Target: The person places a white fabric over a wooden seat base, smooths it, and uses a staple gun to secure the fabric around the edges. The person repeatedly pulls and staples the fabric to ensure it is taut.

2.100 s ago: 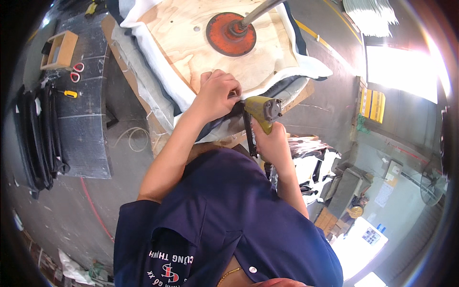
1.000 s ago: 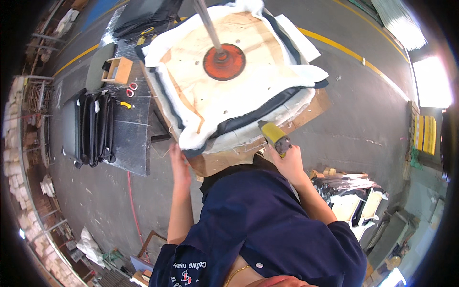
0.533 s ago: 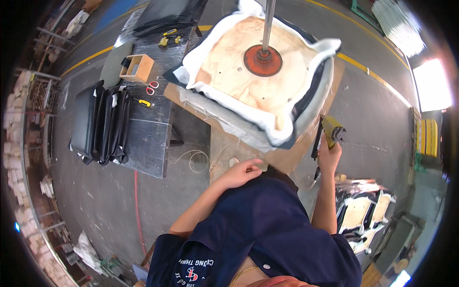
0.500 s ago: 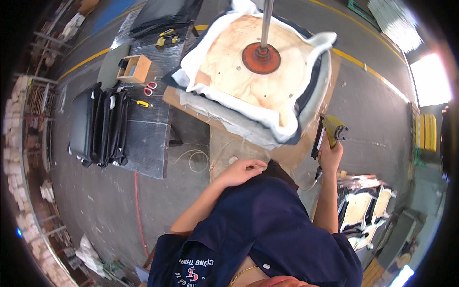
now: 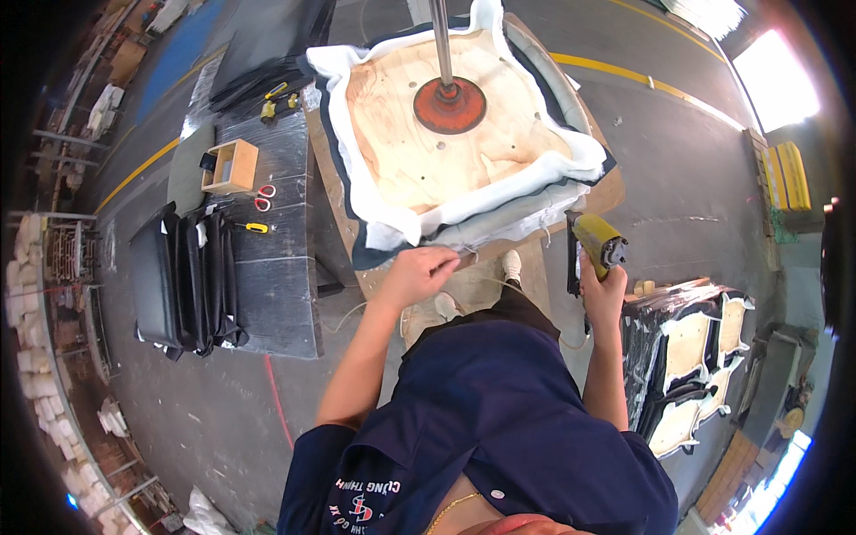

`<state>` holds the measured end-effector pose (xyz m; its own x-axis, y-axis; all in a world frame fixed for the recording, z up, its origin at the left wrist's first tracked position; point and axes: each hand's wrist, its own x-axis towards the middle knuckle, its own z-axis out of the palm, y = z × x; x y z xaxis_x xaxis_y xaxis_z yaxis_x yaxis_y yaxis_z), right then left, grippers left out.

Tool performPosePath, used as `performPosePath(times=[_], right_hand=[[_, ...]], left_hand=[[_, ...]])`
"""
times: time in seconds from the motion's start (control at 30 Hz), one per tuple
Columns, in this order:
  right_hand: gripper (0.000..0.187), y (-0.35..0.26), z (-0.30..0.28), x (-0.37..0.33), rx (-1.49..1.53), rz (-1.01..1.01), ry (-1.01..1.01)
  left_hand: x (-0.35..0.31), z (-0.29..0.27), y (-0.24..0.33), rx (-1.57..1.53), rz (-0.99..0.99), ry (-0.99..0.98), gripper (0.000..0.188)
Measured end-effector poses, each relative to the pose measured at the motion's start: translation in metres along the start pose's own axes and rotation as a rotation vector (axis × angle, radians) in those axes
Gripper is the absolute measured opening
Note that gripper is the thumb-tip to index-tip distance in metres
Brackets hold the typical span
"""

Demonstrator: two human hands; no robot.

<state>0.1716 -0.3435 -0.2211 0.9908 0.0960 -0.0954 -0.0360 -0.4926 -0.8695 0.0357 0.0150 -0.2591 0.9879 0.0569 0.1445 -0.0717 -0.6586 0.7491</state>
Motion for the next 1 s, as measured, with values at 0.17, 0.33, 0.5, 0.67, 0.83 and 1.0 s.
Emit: performPosePath(times=[0.17,0.33,0.5,0.67,0.83,1.0], right_hand=[[0.029,0.0,0.009,0.041,0.035,-0.005,-0.058],[0.026,-0.004,0.009,0.078,0.098,-0.054,-0.074],[0.024,0.0,-0.014,0.089,0.099,0.027,-0.084],[0.02,0.009,-0.035,0.064,0.205,0.01,0.0],[0.011,0.006,-0.052,0.019,0.309,0.043,0.081],[0.013,0.019,-0.054,-0.006,0.271,0.021,0.143]], left_hand=[[0.009,0.034,0.024,0.042,0.056,0.099,0.019],[0.036,0.039,0.046,-0.068,0.095,-0.031,0.019],[0.066,0.082,0.072,-0.206,0.234,-0.052,0.019],[0.101,0.174,0.092,-0.16,0.331,-0.131,0.018],[0.081,0.14,0.135,-0.188,0.368,-0.643,0.015],[0.049,0.056,0.066,0.257,0.402,0.108,0.025]])
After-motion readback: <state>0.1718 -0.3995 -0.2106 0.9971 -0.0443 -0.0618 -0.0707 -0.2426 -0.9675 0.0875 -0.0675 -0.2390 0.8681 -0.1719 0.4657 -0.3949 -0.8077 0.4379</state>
